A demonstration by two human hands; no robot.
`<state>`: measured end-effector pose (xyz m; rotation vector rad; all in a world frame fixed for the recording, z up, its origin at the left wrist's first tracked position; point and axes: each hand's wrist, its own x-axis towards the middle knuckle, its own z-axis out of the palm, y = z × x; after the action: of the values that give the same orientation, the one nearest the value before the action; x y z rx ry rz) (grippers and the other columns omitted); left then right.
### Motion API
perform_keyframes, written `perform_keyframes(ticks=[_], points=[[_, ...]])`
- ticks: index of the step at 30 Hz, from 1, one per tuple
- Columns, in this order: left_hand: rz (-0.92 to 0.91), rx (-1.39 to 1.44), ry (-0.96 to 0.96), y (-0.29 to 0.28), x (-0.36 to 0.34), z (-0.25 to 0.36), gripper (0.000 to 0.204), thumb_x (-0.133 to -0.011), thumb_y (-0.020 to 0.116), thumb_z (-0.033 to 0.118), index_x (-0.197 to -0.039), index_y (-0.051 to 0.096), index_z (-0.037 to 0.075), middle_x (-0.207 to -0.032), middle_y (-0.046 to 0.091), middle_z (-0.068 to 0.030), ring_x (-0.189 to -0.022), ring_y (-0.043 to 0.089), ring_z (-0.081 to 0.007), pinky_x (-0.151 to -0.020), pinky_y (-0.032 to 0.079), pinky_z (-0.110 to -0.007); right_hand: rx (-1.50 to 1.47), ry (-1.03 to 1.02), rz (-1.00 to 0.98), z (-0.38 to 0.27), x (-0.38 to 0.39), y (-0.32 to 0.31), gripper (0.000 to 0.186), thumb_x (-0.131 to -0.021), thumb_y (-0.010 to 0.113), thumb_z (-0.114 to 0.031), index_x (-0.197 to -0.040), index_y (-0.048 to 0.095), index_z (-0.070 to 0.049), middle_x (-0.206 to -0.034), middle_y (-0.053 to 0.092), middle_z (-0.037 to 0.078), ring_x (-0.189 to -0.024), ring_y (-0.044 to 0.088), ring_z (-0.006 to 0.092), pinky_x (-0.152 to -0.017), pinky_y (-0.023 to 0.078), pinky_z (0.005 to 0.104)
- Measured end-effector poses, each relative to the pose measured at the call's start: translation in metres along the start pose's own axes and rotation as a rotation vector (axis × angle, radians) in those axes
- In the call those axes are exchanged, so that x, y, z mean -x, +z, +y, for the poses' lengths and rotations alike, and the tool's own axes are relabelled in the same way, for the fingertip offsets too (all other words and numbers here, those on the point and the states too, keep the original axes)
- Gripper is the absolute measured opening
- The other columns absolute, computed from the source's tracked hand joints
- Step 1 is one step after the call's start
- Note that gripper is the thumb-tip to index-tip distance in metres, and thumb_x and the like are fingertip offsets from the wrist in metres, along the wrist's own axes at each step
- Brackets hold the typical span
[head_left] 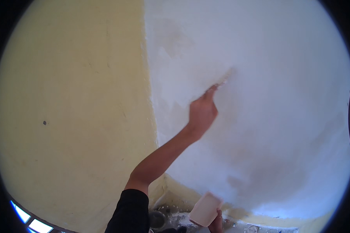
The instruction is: The person prepares white plaster in a container and then uses a scraper to apply the plaster to the upper corner of a room.
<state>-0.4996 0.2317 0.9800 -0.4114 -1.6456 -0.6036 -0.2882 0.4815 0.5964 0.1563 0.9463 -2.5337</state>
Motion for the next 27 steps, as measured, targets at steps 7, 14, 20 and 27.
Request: perform_keyframes(ticks=[7,14,20,27], points=[[0.379,-0.488,-0.029,-0.016,-0.028,-0.156,0.059,-0.079,0.053,-0.009,-0.136,0.048,0.001,-0.124,0.061,-0.0235,-0.089,0.069,-0.0340,-0.066,0.057,-0.042,0.017,-0.045,0.016,-0.005,0.005,-0.011,0.067,-0.092,0.050,-0.051,-0.139,0.041,-0.006,-0.132,0.055,0.014,-0.119,0.056,0.0333,-0.098,0.048,0.0506],[-0.041,-0.393,0.075,0.015,0.071,-0.134,0.070,-0.069,0.055,-0.013,-0.137,0.047,-0.001,-0.137,0.050,-0.0270,-0.120,0.057,-0.0389,-0.088,0.056,-0.042,0.031,-0.097,0.060,-0.010,0.011,-0.022,0.062,-0.094,0.048,-0.048,-0.138,0.042,-0.005,-0.131,0.055,0.014,-0.118,0.056,0.0316,-0.101,0.047,0.0473],[0.292,-0.300,-0.158,-0.058,0.056,-0.138,0.034,-0.085,0.053,-0.005,-0.117,0.062,-0.005,-0.106,0.067,-0.0249,-0.085,0.068,-0.0395,-0.071,0.057,-0.040,0.029,-0.094,0.088,-0.006,0.010,-0.006,0.056,-0.095,0.046,-0.043,-0.135,0.043,-0.004,-0.129,0.057,0.013,-0.119,0.056,0.0296,-0.102,0.046,0.0451],[0.343,-0.423,-0.446,-0.065,-0.040,-0.173,0.027,-0.086,0.052,-0.001,-0.109,0.064,-0.008,-0.083,0.067,-0.0297,-0.078,0.066,-0.0447,-0.069,0.055,-0.047,0.044,-0.129,0.088,0.001,0.014,-0.003,0.055,-0.096,0.045,-0.042,-0.136,0.043,-0.003,-0.128,0.057,0.013,-0.117,0.057,0.0293,-0.101,0.046,0.0451]])
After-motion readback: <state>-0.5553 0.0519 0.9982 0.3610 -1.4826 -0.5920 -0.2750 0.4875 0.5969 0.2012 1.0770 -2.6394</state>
